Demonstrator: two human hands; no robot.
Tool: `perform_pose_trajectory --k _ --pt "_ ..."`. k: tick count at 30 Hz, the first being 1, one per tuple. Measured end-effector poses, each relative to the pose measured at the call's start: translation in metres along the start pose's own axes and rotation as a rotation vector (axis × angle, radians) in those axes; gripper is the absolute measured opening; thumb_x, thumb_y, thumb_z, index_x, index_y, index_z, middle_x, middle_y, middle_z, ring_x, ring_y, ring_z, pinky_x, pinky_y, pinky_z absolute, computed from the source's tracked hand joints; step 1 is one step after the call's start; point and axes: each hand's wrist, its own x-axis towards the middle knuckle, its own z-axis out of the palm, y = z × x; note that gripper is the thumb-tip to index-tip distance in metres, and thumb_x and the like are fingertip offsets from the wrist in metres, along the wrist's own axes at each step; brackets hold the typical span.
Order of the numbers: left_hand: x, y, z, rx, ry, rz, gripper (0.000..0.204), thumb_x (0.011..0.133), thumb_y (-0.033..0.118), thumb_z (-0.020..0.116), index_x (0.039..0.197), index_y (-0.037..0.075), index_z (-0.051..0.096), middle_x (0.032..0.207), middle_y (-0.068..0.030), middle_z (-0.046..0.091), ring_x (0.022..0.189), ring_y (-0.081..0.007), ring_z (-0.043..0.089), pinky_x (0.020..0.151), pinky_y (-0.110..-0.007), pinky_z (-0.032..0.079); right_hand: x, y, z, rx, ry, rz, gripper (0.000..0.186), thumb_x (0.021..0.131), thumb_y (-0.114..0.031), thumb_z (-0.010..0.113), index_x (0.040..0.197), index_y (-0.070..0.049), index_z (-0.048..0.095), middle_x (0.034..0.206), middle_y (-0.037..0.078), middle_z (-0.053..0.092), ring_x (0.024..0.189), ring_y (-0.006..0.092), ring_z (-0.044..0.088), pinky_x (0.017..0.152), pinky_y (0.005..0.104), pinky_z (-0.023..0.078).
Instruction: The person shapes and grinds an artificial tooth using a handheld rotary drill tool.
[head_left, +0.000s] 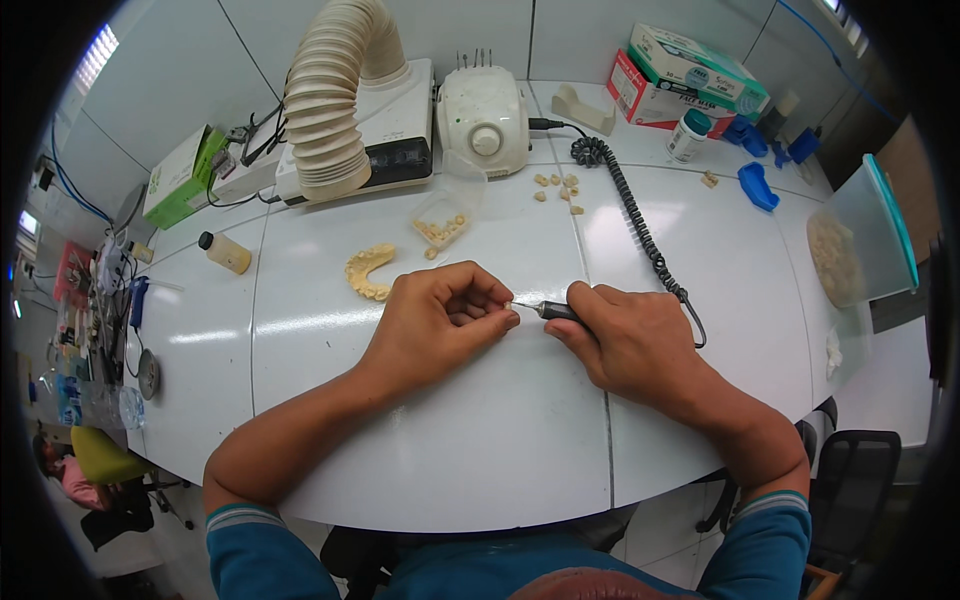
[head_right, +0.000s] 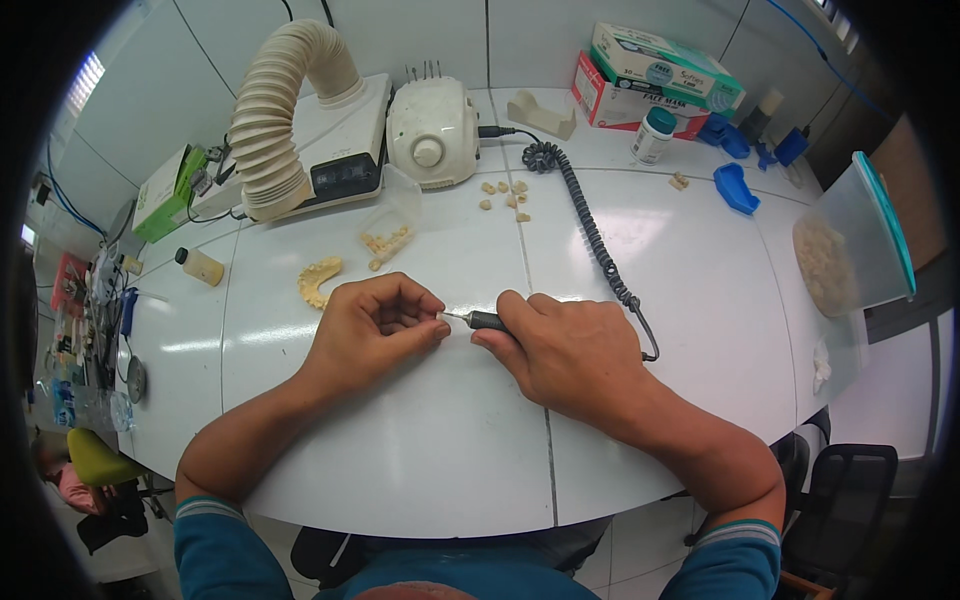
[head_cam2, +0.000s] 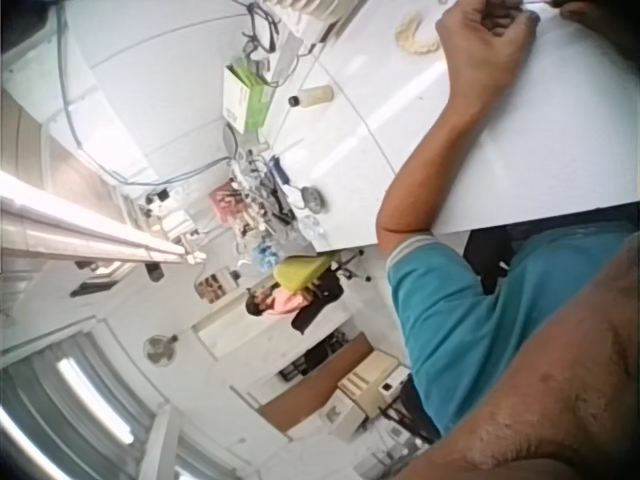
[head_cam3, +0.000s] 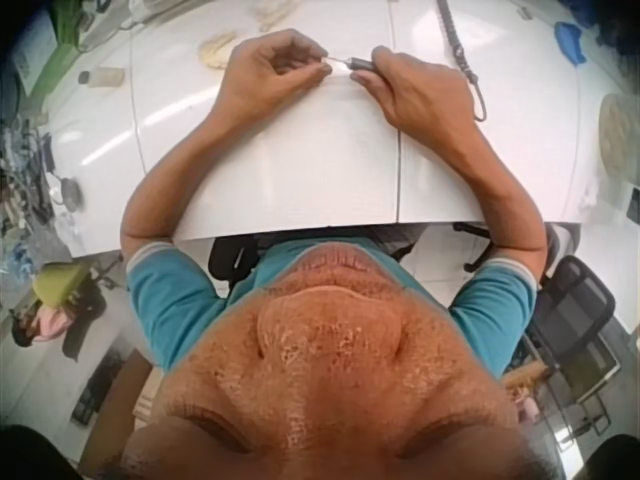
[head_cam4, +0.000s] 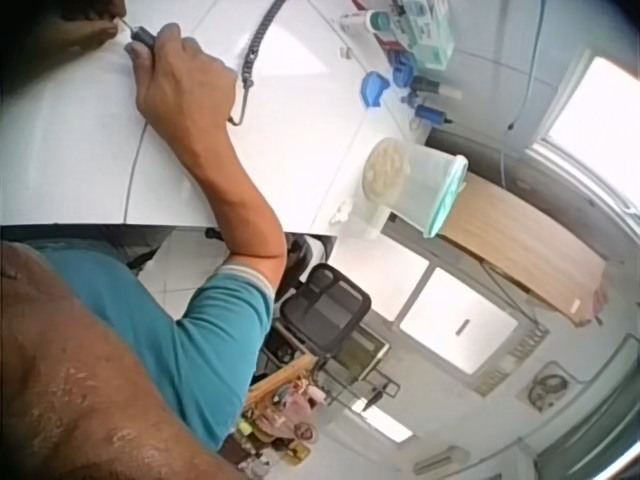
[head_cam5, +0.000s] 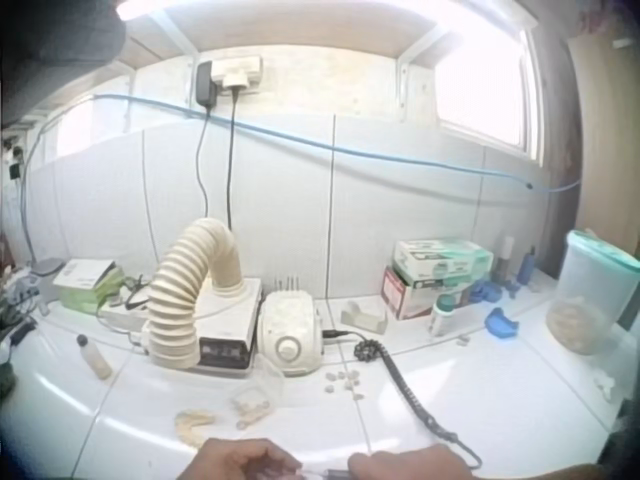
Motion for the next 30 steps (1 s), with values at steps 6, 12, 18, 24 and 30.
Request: perform_pose_trajectory --k 6,12,18,24,30 --pt "0.003 0.0 -0.002 -0.026 -0.008 -0.043 0.018 0.1 0.008 0.088 0.112 -0.004 0.08 0.099 -0.0032 0.08 0.088 -0.004 0.073 0.08 -0.02 0.059 0.0 -0.003 0.0 -0.024 -0.006 0.03 0.041 0.114 -0.048 0.068 0.104 -0.009 0.069 0.076 0.012 0.068 0.056 0.0306 0.069 0.05 0.0453 0.052" --pt "0.005 0.003 0.001 0.018 0.014 -0.033 0.019 0.097 0.009 0.089 0.111 -0.002 0.08 0.097 -0.0013 0.079 0.08 -0.0023 0.068 0.075 -0.019 0.056 -0.001 -0.009 0.0 -0.048 -0.005 0.07 0.042 0.113 -0.048 0.07 0.105 -0.006 0.071 0.089 0.014 0.064 0.053 0.0304 0.066 0.049 0.0452 0.053" --pt "0.005 0.0 0.002 -0.004 0.047 -0.038 0.016 0.098 0.01 0.089 0.107 0.001 0.078 0.096 -0.0004 0.078 0.082 -0.0024 0.069 0.076 -0.019 0.056 0.002 -0.007 0.001 -0.065 -0.038 0.098 0.042 0.113 -0.048 0.069 0.108 -0.007 0.071 0.093 0.013 0.063 0.053 0.0308 0.066 0.048 0.0449 0.054" --pt "-0.001 -0.005 0.001 -0.028 0.067 0.014 0.014 0.102 0.007 0.084 0.109 -0.002 0.077 0.099 -0.0047 0.079 0.09 -0.0062 0.075 0.08 -0.021 0.06 -0.001 -0.002 -0.004 -0.06 -0.04 0.09 0.039 0.113 -0.047 0.069 0.114 -0.008 0.069 0.094 0.012 0.064 0.055 0.0322 0.066 0.049 0.0449 0.054" --pt "-0.008 0.0 0.002 -0.071 0.084 0.037 0.015 0.102 0.008 0.084 0.109 -0.004 0.079 0.1 -0.0065 0.081 0.087 -0.0067 0.075 0.078 -0.023 0.06 -0.007 -0.005 -0.007 -0.036 -0.037 0.055 0.037 0.113 -0.047 0.069 0.113 -0.01 0.069 0.092 0.01 0.066 0.055 0.0317 0.066 0.05 0.0453 0.054"
